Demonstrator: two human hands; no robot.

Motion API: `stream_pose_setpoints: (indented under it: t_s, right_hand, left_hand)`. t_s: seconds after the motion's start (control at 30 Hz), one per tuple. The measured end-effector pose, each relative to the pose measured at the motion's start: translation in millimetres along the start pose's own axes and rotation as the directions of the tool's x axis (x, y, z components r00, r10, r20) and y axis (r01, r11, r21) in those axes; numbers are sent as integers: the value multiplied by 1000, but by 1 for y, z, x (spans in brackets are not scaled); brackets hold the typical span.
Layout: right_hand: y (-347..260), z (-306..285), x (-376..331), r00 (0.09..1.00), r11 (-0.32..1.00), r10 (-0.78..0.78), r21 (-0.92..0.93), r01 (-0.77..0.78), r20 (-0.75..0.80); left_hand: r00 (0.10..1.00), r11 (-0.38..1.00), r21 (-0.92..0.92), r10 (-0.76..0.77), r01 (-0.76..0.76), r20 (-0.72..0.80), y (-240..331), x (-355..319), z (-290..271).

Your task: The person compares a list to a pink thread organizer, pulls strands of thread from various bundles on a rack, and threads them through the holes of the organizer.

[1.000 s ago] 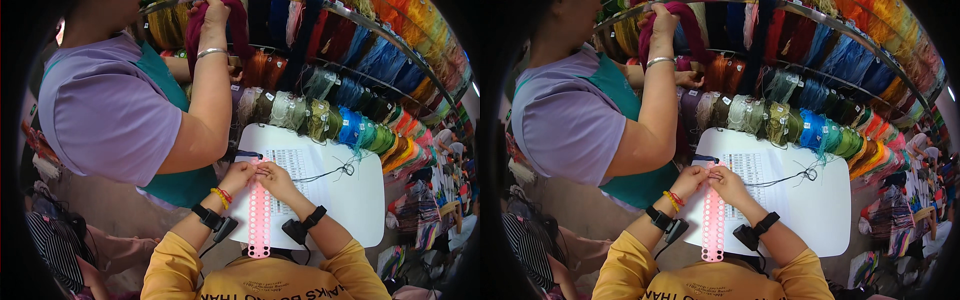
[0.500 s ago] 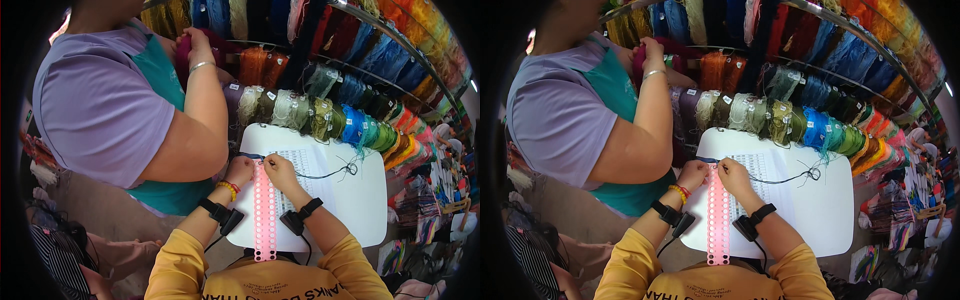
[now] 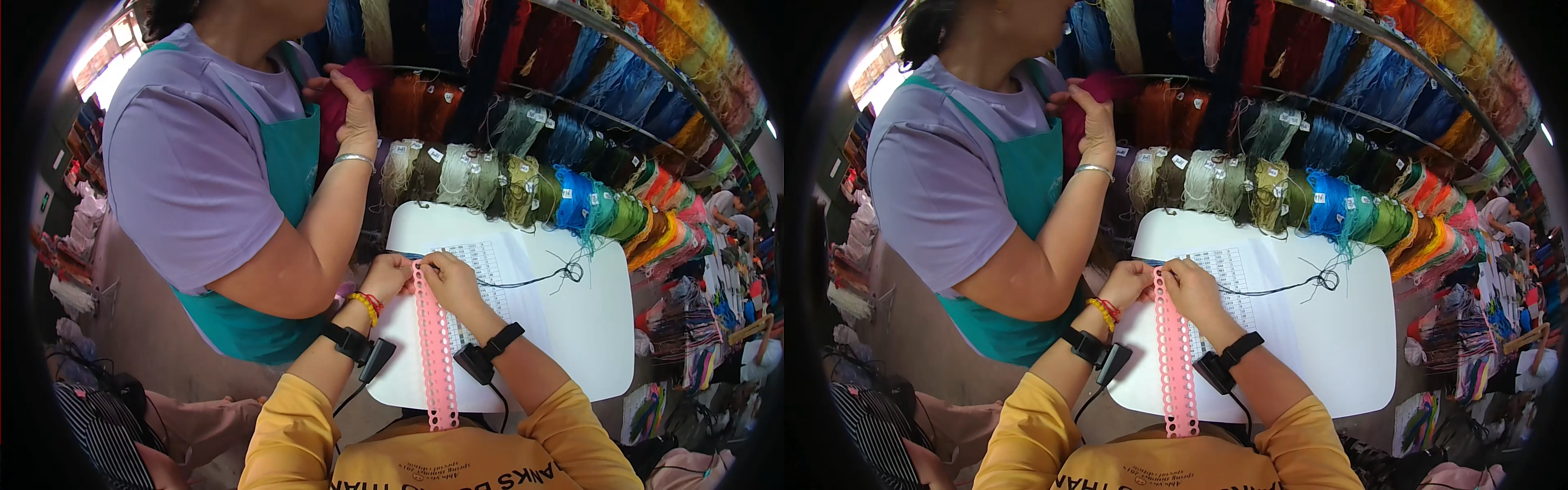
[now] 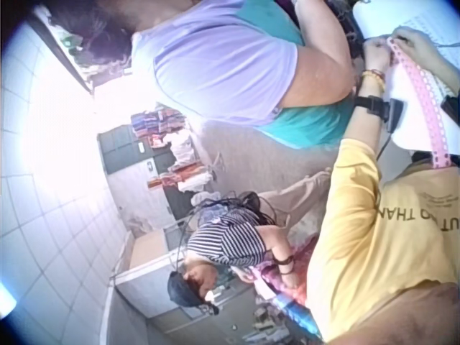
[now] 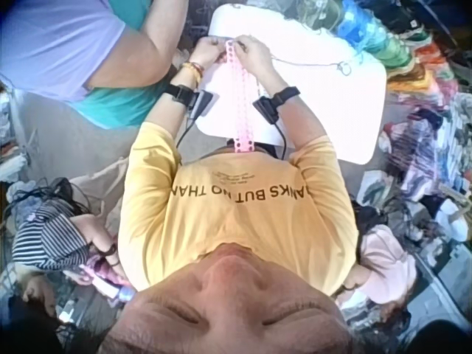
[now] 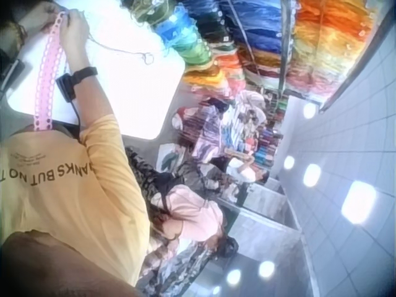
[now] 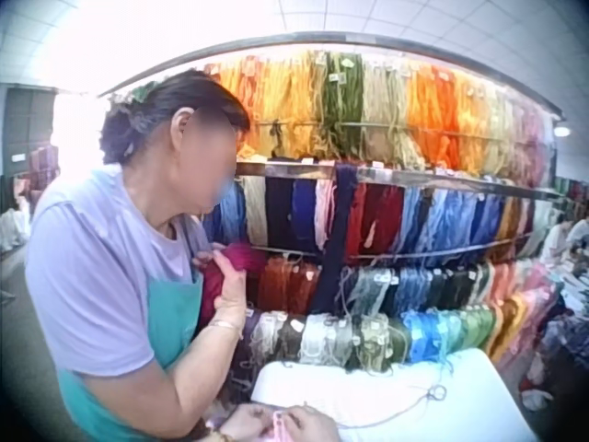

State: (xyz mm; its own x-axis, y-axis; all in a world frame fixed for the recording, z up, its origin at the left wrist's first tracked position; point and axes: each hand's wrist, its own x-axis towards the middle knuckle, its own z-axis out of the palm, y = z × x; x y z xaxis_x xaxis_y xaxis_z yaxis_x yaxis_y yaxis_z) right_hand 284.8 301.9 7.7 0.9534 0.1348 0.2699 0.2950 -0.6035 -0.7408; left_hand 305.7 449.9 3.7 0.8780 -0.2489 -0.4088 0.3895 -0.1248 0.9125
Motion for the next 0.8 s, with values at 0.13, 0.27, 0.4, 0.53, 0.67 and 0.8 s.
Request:
stream_pose_setpoints:
  t_s: [0.13, 0.27, 0.4, 0.53, 0.67, 0.8]
  right_hand:
    - [-5, 0, -2, 999, 1000, 4, -3, -3, 37]
    - [4, 1, -5, 999, 1000, -8, -17, 9, 50]
    - [4, -1, -7, 997, 996, -18, -85, 24, 74]
    - [-11, -8, -16, 999, 985, 8, 169, -16, 48]
    - [-32, -10, -32, 993, 970, -114, -212, 120, 41]
    - [-36, -10, -36, 986, 914, -65, -388, 120, 152]
  left_hand:
    - [1000, 1000, -19, -7, 6, -29, -3, -5, -4]
    - [996, 984, -163, 69, -77, -55, 8, -28, -14]
    - [995, 576, -816, 49, 45, 90, 22, -45, -6]
    - [980, 991, -32, 136, -132, 146, -6, -23, 5]
    - [963, 960, 82, 270, -269, -8, -20, -22, 4]
    - [925, 955, 10, 290, -297, -244, -23, -35, -8]
